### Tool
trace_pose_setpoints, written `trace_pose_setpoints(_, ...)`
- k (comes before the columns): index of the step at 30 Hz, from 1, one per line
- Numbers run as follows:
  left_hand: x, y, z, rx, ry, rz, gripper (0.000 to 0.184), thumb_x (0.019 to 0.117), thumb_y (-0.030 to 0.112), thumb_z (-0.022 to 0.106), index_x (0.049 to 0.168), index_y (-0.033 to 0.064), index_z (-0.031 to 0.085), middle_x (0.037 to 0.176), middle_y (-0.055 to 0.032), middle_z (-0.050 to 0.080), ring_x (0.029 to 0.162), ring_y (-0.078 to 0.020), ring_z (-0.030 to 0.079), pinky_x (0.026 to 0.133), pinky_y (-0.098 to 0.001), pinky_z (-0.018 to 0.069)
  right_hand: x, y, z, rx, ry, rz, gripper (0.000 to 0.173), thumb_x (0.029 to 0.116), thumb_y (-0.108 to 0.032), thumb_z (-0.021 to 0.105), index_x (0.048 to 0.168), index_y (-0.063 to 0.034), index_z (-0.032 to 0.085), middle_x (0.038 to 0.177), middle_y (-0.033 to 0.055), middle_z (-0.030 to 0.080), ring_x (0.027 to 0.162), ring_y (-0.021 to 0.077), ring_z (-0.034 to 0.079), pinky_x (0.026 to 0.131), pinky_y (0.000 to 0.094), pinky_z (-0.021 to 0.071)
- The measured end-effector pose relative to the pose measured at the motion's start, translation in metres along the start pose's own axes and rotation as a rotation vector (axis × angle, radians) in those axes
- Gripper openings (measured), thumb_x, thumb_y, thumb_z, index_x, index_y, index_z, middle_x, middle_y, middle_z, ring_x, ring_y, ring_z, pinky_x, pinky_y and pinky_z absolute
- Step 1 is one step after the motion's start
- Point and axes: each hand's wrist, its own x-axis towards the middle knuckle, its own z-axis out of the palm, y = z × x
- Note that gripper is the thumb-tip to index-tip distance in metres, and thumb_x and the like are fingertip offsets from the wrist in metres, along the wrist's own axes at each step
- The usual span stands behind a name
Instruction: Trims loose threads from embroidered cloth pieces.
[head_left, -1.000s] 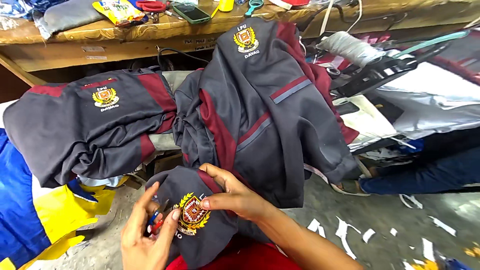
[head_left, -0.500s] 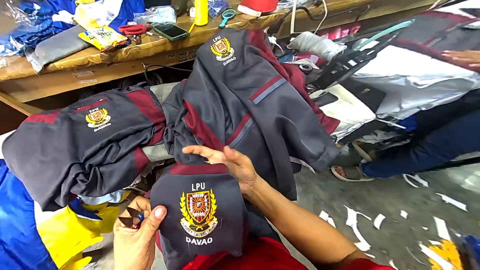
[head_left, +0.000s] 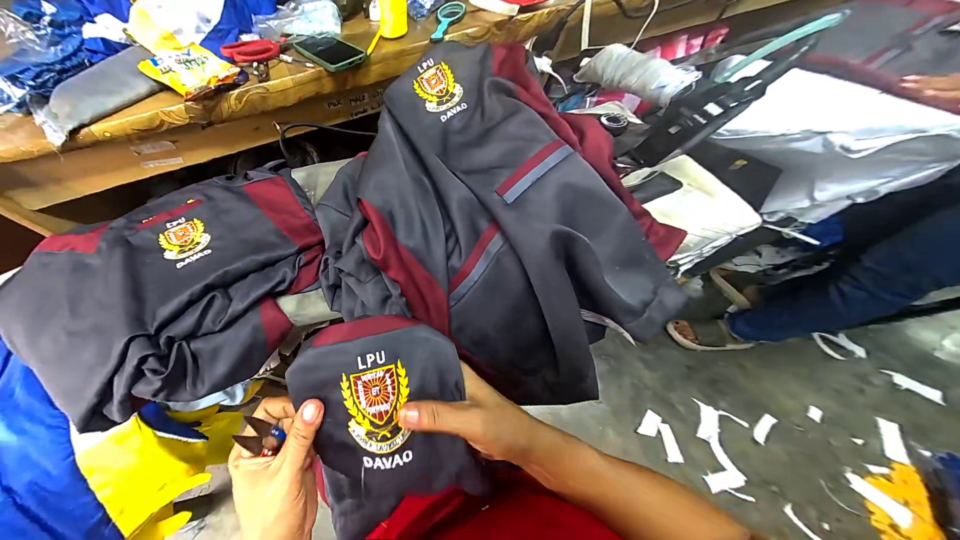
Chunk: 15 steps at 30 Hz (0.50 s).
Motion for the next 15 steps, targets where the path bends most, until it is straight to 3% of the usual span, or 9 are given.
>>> trace_pose_setpoints(2, -0.002, 0.004, -0.004, 0.133, -0.011, 0.023, 0.014, 0.0839, 0.006, 0.079, 0.091, 0.0088, 0.067, 0.064, 0.0052, 0.061, 0.048, 0.0001, 0.053, 0.044, -0.0146, 0.0471, 0.003, -0.003, 0.001, -0.093, 0.060, -0.034, 0.020, 0.0930, -0.002, 0.068, 0.113, -0.0036, 0.066, 0.102, -0.0001, 0.075, 0.097, 0.0083, 0.072, 0.090, 0.0306, 0.0609)
trace_pose_setpoints(3, -0.003, 0.007, -0.007, 0.234, -0.038, 0.049, 0.021, 0.0856, 0.009, 0.079, 0.102, 0.0081, 0.065, 0.069, 0.0066, 0.060, 0.052, -0.0004, 0.054, 0.047, -0.0147, 0.0476, 0.005, -0.004, 0.000, -0.122, 0.059, -0.044, 0.018, 0.0932, -0.002, 0.068, 0.111, -0.0034, 0.066, 0.101, 0.0000, 0.075, 0.096, 0.0077, 0.072, 0.089, 0.0296, 0.0610)
trace_pose_setpoints(4, -0.004, 0.012, -0.012, 0.346, -0.083, 0.083, 0.031, 0.0878, 0.012, 0.077, 0.113, 0.0071, 0.058, 0.076, 0.0077, 0.059, 0.059, -0.0006, 0.056, 0.051, -0.0147, 0.0494, 0.006, -0.005, -0.001, -0.139, 0.051, -0.047, 0.017, 0.0930, -0.002, 0.068, 0.110, -0.0035, 0.067, 0.100, -0.0001, 0.075, 0.095, 0.0071, 0.072, 0.088, 0.0288, 0.0612)
trace_pose_setpoints(6, -0.006, 0.024, -0.019, 0.480, -0.149, 0.158, 0.042, 0.0910, 0.011, 0.073, 0.123, 0.0054, 0.046, 0.089, 0.0095, 0.064, 0.073, -0.0001, 0.062, 0.064, -0.0170, 0.0550, 0.007, -0.005, -0.003, -0.150, 0.026, -0.034, 0.016, 0.0932, -0.003, 0.067, 0.109, -0.0034, 0.066, 0.099, -0.0005, 0.074, 0.094, 0.0062, 0.072, 0.088, 0.0279, 0.0610)
trace_pose_setpoints(8, -0.011, 0.032, -0.025, 0.555, -0.203, 0.219, 0.037, 0.0960, 0.012, 0.067, 0.127, 0.0050, 0.047, 0.098, 0.0111, 0.068, 0.081, 0.0009, 0.066, 0.071, -0.0183, 0.0572, 0.007, -0.005, -0.006, -0.159, 0.013, -0.023, 0.014, 0.0936, -0.003, 0.066, 0.108, -0.0034, 0.067, 0.098, -0.0006, 0.074, 0.093, 0.0057, 0.071, 0.087, 0.0275, 0.0608)
trace_pose_setpoints(10, -0.019, 0.040, -0.025, 0.583, -0.260, 0.237, 0.030, 0.0995, 0.011, 0.064, 0.128, 0.0038, 0.056, 0.103, 0.0104, 0.071, 0.085, 0.0006, 0.067, 0.075, -0.0192, 0.0587, 0.007, -0.006, -0.007, -0.179, 0.013, -0.006, 0.013, 0.0934, -0.003, 0.066, 0.107, -0.0043, 0.067, 0.097, -0.0018, 0.074, 0.092, 0.0044, 0.071, 0.086, 0.0262, 0.0607)
trace_pose_setpoints(13, -0.033, 0.042, -0.021, 0.599, -0.347, 0.223, 0.036, 0.0989, 0.014, 0.068, 0.133, 0.0065, 0.060, 0.107, 0.0084, 0.072, 0.089, 0.0003, 0.068, 0.080, -0.0199, 0.0589, 0.006, -0.007, -0.008, -0.176, 0.019, 0.017, 0.013, 0.0930, -0.002, 0.065, 0.106, -0.0055, 0.067, 0.096, -0.0029, 0.074, 0.091, 0.0033, 0.071, 0.085, 0.0252, 0.0606)
trace_pose_setpoints(15, -0.039, 0.036, -0.019, 0.631, -0.373, 0.221, 0.033, 0.0979, 0.015, 0.070, 0.129, 0.0052, 0.064, 0.108, 0.0025, 0.071, 0.092, -0.0015, 0.067, 0.082, -0.0205, 0.0585, 0.005, -0.008, -0.008, -0.168, 0.016, 0.024, 0.014, 0.0928, -0.001, 0.064, 0.106, -0.0060, 0.067, 0.096, -0.0029, 0.074, 0.091, 0.0032, 0.071, 0.085, 0.0251, 0.0606)
